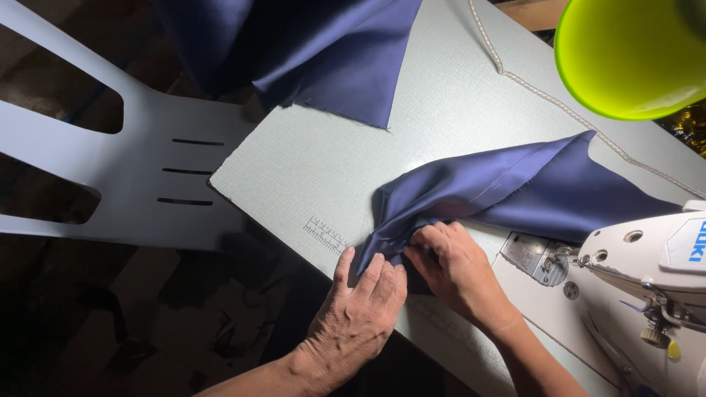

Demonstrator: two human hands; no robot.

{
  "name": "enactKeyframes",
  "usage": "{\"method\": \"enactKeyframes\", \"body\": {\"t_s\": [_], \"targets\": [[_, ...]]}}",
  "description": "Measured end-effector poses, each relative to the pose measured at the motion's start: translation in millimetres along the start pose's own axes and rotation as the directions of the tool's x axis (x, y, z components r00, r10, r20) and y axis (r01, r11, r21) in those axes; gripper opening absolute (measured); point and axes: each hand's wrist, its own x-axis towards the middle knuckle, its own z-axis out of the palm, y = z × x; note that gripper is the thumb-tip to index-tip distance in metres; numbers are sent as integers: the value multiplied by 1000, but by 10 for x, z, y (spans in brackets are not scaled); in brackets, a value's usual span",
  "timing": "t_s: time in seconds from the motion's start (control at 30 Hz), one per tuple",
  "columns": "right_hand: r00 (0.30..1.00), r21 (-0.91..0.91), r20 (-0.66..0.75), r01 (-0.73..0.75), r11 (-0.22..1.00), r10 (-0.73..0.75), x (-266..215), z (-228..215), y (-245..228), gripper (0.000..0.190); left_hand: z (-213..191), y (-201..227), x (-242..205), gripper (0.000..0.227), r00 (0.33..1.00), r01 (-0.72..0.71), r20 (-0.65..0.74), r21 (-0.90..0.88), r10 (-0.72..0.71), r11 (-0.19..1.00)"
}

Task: Folding and aligning blue fabric on a sewing table to prepare it for sewing.

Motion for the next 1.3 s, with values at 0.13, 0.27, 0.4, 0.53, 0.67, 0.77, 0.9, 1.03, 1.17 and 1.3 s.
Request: {"method": "enactKeyframes", "body": {"t_s": [0.13,0.27,0.4,0.53,0.67,0.77,0.9,1.03,1.17,1.3], "targets": [[992,-95,-57,103,990,-109,21,-139,-66,14,-20,-11,5,45,997,-55,52,4,55,998],[972,76,-16,234,969,-234,143,-264,-121,9,57,3,-30,59,989,-63,132,-38,68,997],[942,105,335,-74,992,35,353,-281,30,19,-48,-55,45,48,996,-50,71,24,48,998],[894,-40,444,-52,998,65,460,-297,-56,22,-101,-57,63,43,996,-48,79,-7,48,999],[890,-90,446,-65,994,98,548,-300,-107,24,-65,-73,74,41,994,-63,89,3,63,998],[878,-132,460,-80,988,133,592,-290,-100,21,-58,-59,70,43,995,-64,80,-3,64,998],[850,-178,489,-121,976,195,670,-340,-113,7,-53,-65,71,46,994,-75,86,19,73,997],[853,-178,468,-166,970,232,661,-314,-67,6,-70,-70,60,50,994,-69,83,31,66,997],[854,-175,468,-161,971,226,579,-292,3,4,-64,-98,47,48,996,-73,52,19,72,997],[990,115,88,97,989,-107,315,-349,-147,10,22,-147,28,51,995,-91,46,-63,94,994]]}}
